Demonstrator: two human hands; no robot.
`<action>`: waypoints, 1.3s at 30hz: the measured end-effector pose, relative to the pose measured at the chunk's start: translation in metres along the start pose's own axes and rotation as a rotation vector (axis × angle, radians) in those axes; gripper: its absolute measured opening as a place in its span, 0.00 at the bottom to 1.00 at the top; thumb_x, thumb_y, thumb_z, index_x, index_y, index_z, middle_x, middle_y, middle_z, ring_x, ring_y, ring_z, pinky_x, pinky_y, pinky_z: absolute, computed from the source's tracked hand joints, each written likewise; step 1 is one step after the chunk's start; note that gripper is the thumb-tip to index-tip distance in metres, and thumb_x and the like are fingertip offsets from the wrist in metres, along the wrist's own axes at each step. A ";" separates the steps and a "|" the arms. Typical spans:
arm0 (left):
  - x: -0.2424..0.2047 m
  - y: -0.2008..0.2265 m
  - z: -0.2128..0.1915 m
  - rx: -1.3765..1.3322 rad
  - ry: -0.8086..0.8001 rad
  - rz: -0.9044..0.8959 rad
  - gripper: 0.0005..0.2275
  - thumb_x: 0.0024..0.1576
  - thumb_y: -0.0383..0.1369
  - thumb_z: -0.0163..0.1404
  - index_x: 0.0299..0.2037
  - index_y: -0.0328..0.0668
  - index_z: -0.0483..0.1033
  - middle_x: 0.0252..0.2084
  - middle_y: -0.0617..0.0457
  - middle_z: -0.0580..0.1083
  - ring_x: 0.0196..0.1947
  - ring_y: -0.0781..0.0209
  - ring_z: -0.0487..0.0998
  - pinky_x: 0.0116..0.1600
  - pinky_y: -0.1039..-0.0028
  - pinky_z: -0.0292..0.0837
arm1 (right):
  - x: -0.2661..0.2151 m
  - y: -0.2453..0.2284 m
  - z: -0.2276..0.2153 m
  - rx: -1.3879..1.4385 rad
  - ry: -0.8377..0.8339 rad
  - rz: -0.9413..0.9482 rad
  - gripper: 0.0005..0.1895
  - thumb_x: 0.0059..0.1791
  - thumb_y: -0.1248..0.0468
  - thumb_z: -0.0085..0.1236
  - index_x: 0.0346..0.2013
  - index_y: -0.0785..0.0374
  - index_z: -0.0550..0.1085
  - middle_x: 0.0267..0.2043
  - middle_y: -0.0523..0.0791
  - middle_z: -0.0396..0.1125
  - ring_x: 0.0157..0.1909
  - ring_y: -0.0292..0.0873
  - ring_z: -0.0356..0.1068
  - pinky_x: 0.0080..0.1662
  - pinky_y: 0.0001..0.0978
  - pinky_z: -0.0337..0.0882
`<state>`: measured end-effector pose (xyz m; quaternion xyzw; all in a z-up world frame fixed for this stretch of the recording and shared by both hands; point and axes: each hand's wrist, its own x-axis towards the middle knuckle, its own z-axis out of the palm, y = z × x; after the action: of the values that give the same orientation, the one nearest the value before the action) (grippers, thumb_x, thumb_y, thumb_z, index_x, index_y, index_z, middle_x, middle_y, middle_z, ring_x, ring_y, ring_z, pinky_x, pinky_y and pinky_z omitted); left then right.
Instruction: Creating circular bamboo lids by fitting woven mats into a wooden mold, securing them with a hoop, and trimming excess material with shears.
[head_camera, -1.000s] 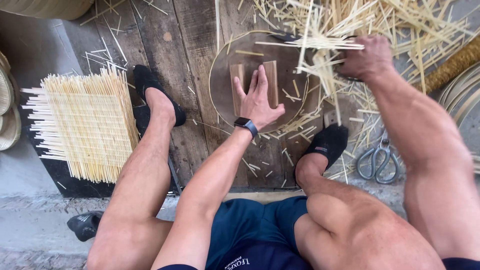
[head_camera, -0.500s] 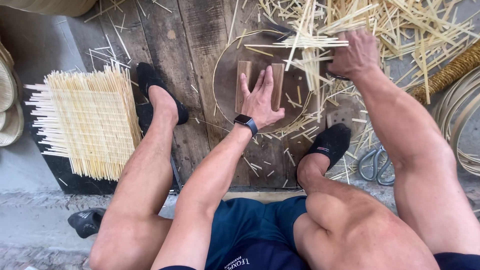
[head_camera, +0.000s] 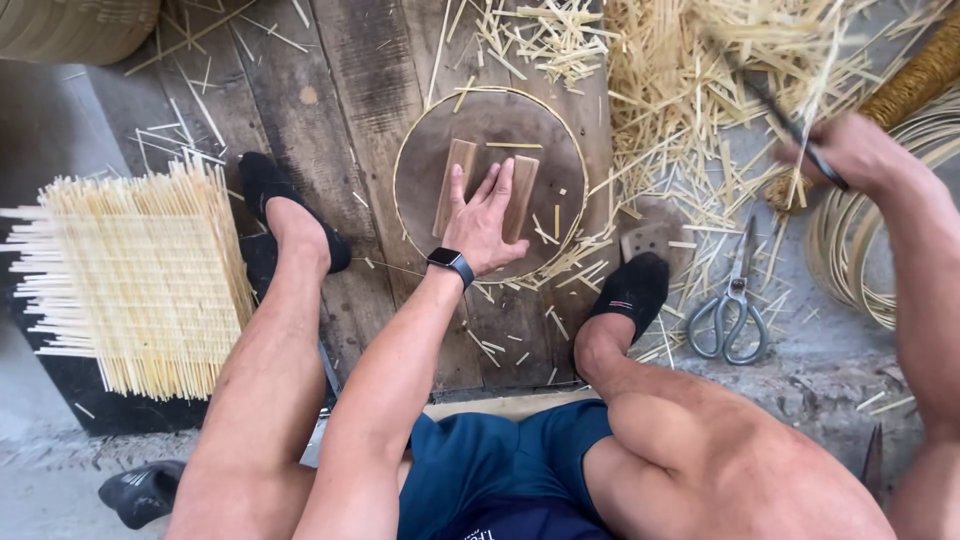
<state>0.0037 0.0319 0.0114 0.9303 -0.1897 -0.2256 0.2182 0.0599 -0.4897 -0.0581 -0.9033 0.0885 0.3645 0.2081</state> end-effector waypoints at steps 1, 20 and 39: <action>0.001 0.001 -0.001 0.001 0.000 -0.010 0.59 0.40 0.48 0.65 0.75 0.41 0.31 0.72 0.38 0.61 0.75 0.54 0.57 0.75 0.44 0.14 | -0.024 -0.008 -0.005 -0.025 -0.161 0.066 0.38 0.48 0.37 0.61 0.55 0.67 0.77 0.45 0.60 0.74 0.45 0.59 0.75 0.51 0.57 0.73; 0.015 -0.003 -0.014 -0.049 -0.020 -0.127 0.41 0.48 0.54 0.61 0.69 0.46 0.59 0.65 0.45 0.70 0.68 0.55 0.66 0.76 0.48 0.31 | 0.005 -0.101 -0.049 0.439 0.215 0.380 0.24 0.42 0.49 0.71 0.40 0.65 0.77 0.32 0.47 0.72 0.27 0.35 0.68 0.29 0.27 0.71; 0.185 -0.058 -0.017 -0.262 -0.153 -0.312 0.12 0.47 0.52 0.64 0.32 0.60 0.87 0.35 0.61 0.83 0.43 0.63 0.79 0.65 0.55 0.52 | -0.063 -0.236 0.108 0.762 -0.135 0.144 0.12 0.49 0.59 0.62 0.41 0.65 0.78 0.35 0.46 0.76 0.36 0.42 0.76 0.40 0.35 0.77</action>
<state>0.1800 0.0021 -0.0658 0.8923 -0.0285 -0.3493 0.2844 0.0205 -0.2297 -0.0108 -0.7266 0.2669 0.3779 0.5079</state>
